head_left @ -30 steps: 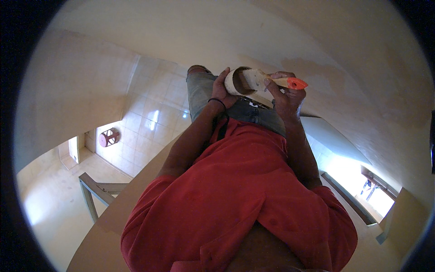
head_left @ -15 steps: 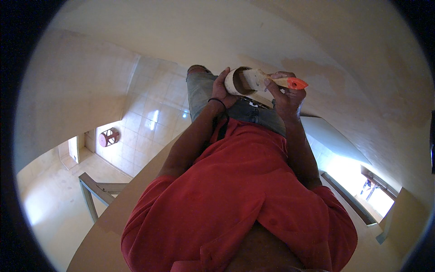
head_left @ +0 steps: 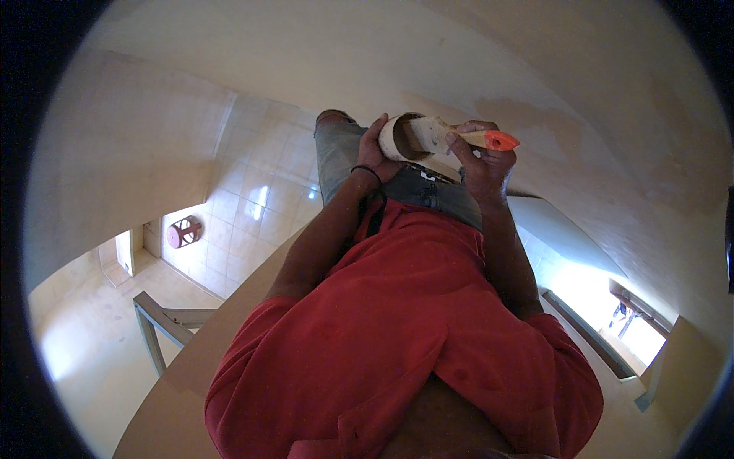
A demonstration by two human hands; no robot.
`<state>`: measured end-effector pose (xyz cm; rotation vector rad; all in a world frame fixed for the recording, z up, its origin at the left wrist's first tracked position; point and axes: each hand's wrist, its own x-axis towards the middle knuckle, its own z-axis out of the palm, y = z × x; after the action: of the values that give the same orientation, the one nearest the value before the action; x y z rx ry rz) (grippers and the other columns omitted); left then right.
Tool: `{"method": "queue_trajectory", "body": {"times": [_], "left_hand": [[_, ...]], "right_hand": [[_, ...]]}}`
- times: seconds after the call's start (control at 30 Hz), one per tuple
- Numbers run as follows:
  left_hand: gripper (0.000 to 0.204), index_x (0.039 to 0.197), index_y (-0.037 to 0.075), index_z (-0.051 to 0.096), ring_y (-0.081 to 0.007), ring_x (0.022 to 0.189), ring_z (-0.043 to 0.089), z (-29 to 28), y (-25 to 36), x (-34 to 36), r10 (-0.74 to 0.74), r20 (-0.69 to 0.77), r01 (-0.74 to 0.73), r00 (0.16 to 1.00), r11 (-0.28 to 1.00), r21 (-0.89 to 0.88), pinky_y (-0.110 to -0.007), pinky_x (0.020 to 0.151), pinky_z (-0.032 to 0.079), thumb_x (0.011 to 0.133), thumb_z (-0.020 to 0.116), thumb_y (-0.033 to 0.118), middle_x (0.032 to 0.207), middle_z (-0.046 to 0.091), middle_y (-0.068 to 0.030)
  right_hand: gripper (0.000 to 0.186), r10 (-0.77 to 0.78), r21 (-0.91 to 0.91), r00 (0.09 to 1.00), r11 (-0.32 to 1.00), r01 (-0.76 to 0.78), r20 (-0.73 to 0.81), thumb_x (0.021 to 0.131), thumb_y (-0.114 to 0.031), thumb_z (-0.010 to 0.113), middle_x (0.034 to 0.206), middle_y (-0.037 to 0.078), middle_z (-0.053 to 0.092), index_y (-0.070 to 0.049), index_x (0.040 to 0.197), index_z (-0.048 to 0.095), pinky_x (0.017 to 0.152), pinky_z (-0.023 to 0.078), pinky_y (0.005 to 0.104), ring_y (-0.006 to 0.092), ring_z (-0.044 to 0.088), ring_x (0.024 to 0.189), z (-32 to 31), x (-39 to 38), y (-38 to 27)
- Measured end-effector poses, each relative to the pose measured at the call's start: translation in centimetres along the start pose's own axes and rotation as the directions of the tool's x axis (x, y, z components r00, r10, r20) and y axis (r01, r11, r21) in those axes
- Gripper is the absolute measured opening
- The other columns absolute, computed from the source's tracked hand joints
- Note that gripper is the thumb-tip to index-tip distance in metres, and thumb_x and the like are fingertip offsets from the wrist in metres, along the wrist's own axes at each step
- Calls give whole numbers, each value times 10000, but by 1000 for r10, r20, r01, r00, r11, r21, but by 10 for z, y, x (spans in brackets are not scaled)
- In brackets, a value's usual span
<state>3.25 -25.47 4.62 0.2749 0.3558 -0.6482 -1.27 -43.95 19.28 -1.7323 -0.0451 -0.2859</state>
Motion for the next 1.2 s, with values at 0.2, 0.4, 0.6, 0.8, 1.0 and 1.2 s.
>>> {"method": "queue_trajectory", "body": {"times": [0.2, 0.4, 0.6, 0.8, 1.0, 1.2], "left_hand": [[593, 1320, 39, 534, -381, 1215, 551, -5, -1, 3, 12, -10, -12, 1000, 1000, 2, -591, 1036, 418, 949, 501, 502, 1316, 575, -194], [600, 1318, 37, 537, -384, 1218, 549, -1, -1, 0, 0, 15, 1, 1000, 1000, -7, -592, 1035, 419, 946, 505, 507, 1324, 570, -197], [600, 1315, 30, 538, -386, 1216, 551, 2, -1, 0, 2, 17, -2, 1000, 1000, -4, -594, 1039, 415, 947, 503, 502, 1312, 578, -199], [588, 1314, 34, 540, -386, 1210, 555, -6, -1, 3, 8, 1, -8, 1000, 1000, 1, -596, 1041, 413, 950, 501, 493, 1309, 582, -193], [577, 1314, 36, 542, -385, 1211, 555, 2, -1, -1, -10, 3, 10, 1000, 1000, -5, -598, 1045, 408, 956, 493, 485, 1308, 584, -188], [568, 1308, 41, 548, -374, 1218, 553, -3, -1, 2, -9, 13, 9, 1000, 1000, -16, -591, 1050, 405, 956, 489, 483, 1309, 586, -184]], "right_hand": [[160, -5, -11, 1000, 1000, 5, 9, 841, 44, 708, 897, 124, 668, 24, 975, 623, 643, 567, 290, 161, 666, 759, -1, 0, 2], [161, 16, -6, 1000, 1000, -16, -7, 838, 42, 711, 902, 124, 671, 23, 973, 625, 645, 566, 289, 158, 665, 773, 0, 0, 0], [160, 3, -41, 1000, 999, -3, 2, 838, 39, 713, 907, 121, 670, 26, 970, 623, 638, 563, 287, 157, 662, 763, -2, 0, 2], [153, 22, -36, 1000, 999, -21, 14, 841, 40, 709, 889, 114, 669, 20, 966, 624, 625, 558, 284, 153, 661, 750, -2, 0, 0], [147, -6, -26, 1000, 1000, 6, 3, 844, 33, 708, 871, 113, 673, 18, 965, 626, 617, 554, 279, 150, 662, 726, -2, 0, 3], [141, 2, -68, 1000, 998, -1, 21, 843, 35, 704, 863, 109, 675, 19, 961, 629, 617, 551, 276, 150, 666, 724, -3, 1, 1]]}}
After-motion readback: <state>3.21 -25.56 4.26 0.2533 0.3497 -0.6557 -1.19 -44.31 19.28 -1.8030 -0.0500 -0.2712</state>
